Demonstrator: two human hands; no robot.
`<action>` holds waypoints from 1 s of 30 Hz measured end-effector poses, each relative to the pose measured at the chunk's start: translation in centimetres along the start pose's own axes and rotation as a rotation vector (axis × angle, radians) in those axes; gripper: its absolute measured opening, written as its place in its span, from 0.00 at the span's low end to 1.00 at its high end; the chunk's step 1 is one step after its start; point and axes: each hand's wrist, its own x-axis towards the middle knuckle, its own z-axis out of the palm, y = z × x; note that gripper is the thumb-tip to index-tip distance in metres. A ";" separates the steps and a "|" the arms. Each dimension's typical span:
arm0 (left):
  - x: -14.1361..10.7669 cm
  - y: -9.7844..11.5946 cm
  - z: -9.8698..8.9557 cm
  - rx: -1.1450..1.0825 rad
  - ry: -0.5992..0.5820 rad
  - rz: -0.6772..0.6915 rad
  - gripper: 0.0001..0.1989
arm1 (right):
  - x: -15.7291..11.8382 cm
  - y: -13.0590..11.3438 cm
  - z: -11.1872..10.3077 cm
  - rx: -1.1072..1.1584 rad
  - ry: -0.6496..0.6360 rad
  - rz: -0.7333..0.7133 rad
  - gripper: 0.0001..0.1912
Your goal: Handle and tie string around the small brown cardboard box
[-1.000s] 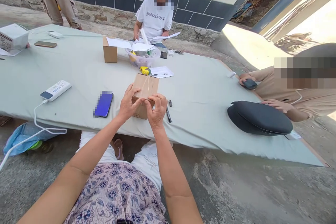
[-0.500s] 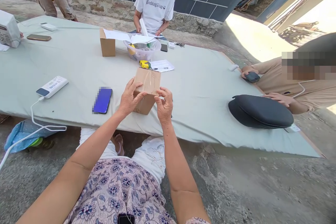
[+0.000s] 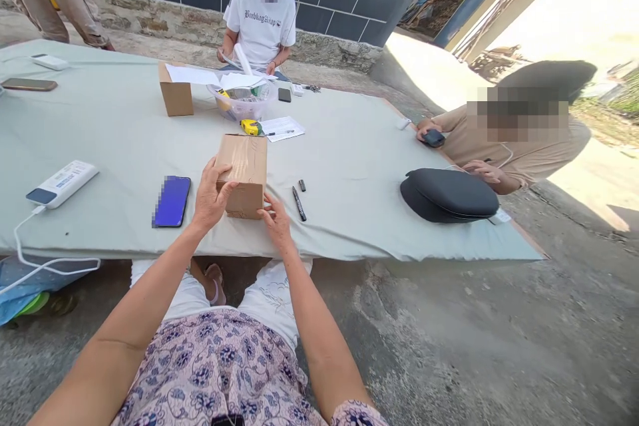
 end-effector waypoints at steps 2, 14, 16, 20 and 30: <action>-0.1 -0.8 -0.8 -0.055 0.057 -0.007 0.30 | -0.6 1.0 0.2 -0.071 -0.011 0.000 0.29; -1.9 -4.4 -0.1 -0.694 0.248 -0.415 0.31 | -0.1 -4.1 -2.5 -0.214 0.197 -0.185 0.22; -2.9 -4.9 0.4 -0.644 0.192 -0.496 0.31 | 0.3 -4.8 -3.4 -0.278 0.227 -0.203 0.22; -4.8 -6.7 0.6 -0.369 0.087 -0.575 0.34 | 0.4 -4.2 -3.8 -0.346 0.185 -0.149 0.20; -5.0 -8.9 -1.1 -0.252 0.051 -0.589 0.29 | -0.7 -2.8 -2.9 -0.333 0.112 -0.069 0.21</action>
